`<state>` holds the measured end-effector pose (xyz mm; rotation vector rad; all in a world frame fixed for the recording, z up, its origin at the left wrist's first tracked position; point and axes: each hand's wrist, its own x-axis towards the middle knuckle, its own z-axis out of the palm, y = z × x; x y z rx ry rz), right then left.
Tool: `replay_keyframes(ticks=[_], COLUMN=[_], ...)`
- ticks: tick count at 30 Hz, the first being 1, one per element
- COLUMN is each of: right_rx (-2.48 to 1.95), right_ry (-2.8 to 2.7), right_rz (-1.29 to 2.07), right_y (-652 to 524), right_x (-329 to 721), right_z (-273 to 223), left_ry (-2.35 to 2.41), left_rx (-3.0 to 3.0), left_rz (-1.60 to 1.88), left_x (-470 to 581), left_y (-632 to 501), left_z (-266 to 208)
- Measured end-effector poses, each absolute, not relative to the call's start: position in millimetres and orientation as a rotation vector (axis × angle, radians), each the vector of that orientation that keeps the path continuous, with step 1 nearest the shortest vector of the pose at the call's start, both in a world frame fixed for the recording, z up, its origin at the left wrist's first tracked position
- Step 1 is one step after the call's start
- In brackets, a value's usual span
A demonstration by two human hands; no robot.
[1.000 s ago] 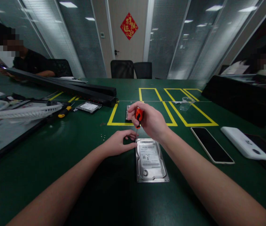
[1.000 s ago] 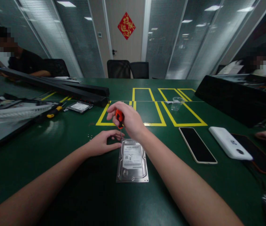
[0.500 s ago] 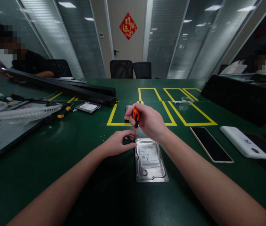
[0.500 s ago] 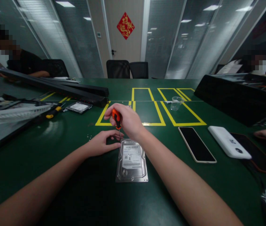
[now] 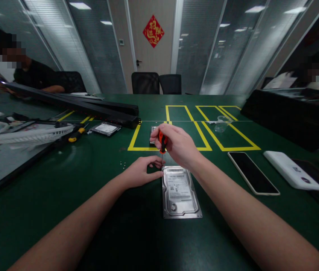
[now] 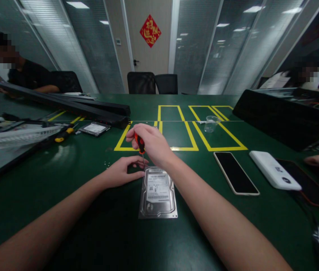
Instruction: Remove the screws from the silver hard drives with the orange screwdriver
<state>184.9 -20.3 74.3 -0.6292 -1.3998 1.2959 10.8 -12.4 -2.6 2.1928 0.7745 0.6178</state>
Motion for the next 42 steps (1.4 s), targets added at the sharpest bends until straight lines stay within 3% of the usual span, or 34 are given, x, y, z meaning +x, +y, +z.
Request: replay_keyframes(ticks=[42], right_rx=[-0.669], right_ry=[-1.324], right_rz=[1.283], right_y=[-21.6], right_x=[182.1], right_z=[72.9], left_ry=[0.777], left_rx=[2.196], left_rz=[0.611], left_x=[10.2], left_y=[-12.1], left_z=[-2.6])
